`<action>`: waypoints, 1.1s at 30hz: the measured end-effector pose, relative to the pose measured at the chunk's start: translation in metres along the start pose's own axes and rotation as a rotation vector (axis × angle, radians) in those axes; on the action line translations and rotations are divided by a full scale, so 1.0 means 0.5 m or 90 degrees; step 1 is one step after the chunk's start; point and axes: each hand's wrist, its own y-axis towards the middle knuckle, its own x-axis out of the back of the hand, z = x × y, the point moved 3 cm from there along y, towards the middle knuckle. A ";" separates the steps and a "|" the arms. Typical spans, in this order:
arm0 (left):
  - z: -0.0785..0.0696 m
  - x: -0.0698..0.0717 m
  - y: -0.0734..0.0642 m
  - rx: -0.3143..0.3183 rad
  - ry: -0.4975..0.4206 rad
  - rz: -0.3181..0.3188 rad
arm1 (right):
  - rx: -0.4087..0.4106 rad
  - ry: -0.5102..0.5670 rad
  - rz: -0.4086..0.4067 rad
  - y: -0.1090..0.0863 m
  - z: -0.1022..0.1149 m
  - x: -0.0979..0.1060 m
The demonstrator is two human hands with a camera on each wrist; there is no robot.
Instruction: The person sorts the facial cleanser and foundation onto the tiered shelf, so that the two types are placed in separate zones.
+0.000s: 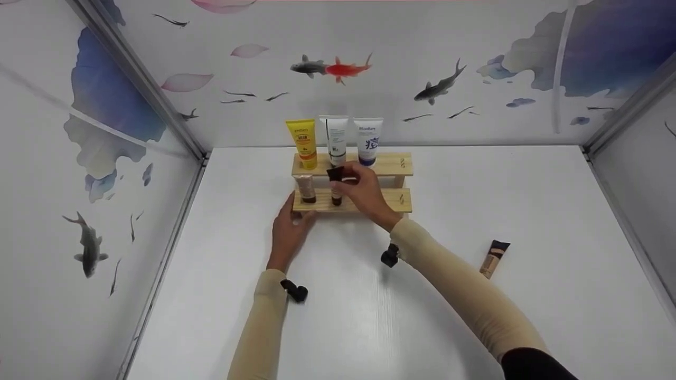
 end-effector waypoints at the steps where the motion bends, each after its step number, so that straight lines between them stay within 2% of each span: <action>1: 0.000 -0.001 0.000 0.000 0.002 -0.002 | 0.001 -0.003 0.002 0.000 -0.001 0.000; 13: 0.000 -0.002 0.002 -0.027 -0.002 -0.002 | -0.001 -0.024 0.021 -0.006 -0.006 0.009; 18: 0.000 -0.002 0.001 -0.027 -0.004 -0.005 | -0.002 -0.034 0.030 -0.011 -0.007 0.021; 26: -0.005 0.001 0.003 -0.020 0.011 -0.007 | -0.013 -0.056 0.043 -0.029 -0.020 0.054; 33: -0.002 0.004 0.002 -0.024 0.009 -0.006 | -0.038 -0.068 0.034 -0.045 -0.032 0.090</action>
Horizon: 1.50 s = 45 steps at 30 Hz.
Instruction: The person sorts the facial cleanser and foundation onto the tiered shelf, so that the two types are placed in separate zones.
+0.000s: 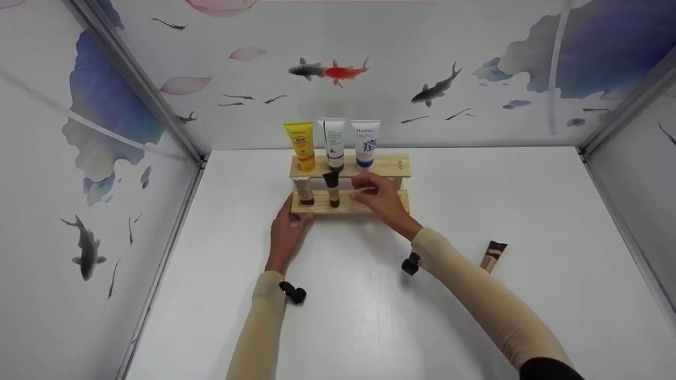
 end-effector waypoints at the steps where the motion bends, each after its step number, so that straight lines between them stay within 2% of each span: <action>1: 0.001 0.000 0.000 0.000 -0.003 0.000 | -0.002 0.000 -0.004 -0.002 -0.001 0.005; 12: 0.007 -0.001 0.001 -0.003 0.010 0.004 | 0.009 0.000 -0.038 -0.028 -0.007 0.072; 26: 0.008 -0.001 0.000 -0.005 -0.006 0.006 | -0.013 -0.040 -0.043 -0.054 -0.016 0.148; 37: 0.006 0.001 0.002 -0.014 -0.011 -0.002 | 0.009 -0.034 -0.029 -0.069 -0.002 0.197; 45: 0.008 -0.001 0.004 -0.019 -0.011 -0.001 | -0.003 -0.073 -0.044 -0.082 0.006 0.234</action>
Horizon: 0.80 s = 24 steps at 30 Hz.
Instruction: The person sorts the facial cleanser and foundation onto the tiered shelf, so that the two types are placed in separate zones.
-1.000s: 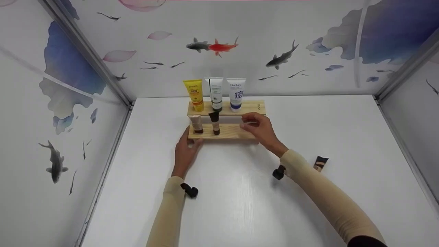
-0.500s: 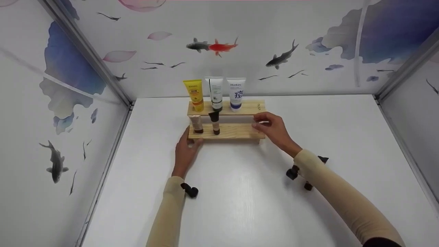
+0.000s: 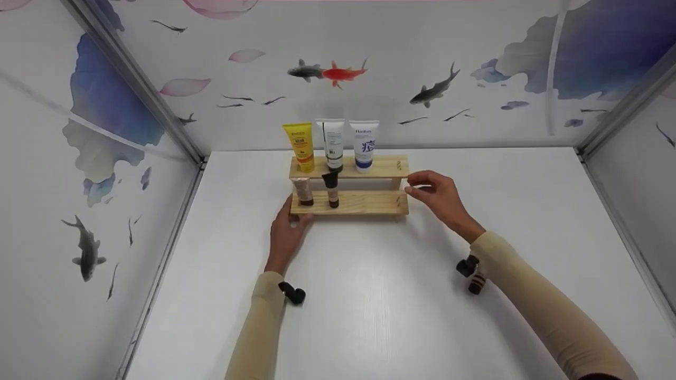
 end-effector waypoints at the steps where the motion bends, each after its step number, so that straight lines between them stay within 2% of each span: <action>1: 0.000 0.000 0.000 0.001 0.000 0.001 | 0.001 -0.001 -0.002 -0.001 0.000 0.005; 9: 0.000 -0.003 0.000 0.009 0.007 0.005 | -0.010 -0.048 -0.015 -0.021 -0.009 0.047; 18: -0.002 -0.001 -0.001 0.015 0.015 -0.004 | -0.024 -0.094 -0.005 -0.058 -0.018 0.089; 24: -0.007 -0.001 -0.002 0.025 0.034 0.008 | -0.033 -0.095 -0.005 -0.082 -0.019 0.108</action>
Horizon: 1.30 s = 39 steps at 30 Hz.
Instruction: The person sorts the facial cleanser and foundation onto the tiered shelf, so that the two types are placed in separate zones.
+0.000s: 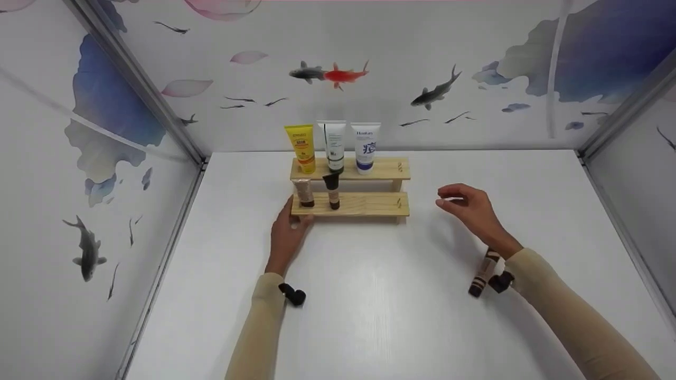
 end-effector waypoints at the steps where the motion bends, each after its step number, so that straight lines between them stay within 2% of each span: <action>1: -0.001 0.000 0.000 0.001 0.003 0.001 | 0.003 -0.002 -0.002 -0.003 -0.001 0.003; 13: -0.004 0.000 -0.002 0.001 -0.005 -0.002 | 0.017 -0.007 -0.021 -0.047 -0.030 0.033; 24: 0.000 0.002 -0.002 -0.002 -0.023 0.003 | -0.022 -0.043 -0.044 -0.092 -0.074 0.069; 29: 0.000 0.003 -0.001 -0.012 -0.012 -0.002 | -0.026 -0.028 -0.053 -0.109 -0.087 0.085; 39: 0.002 0.002 -0.001 -0.002 -0.008 -0.004 | -0.058 -0.054 -0.072 -0.137 -0.112 0.115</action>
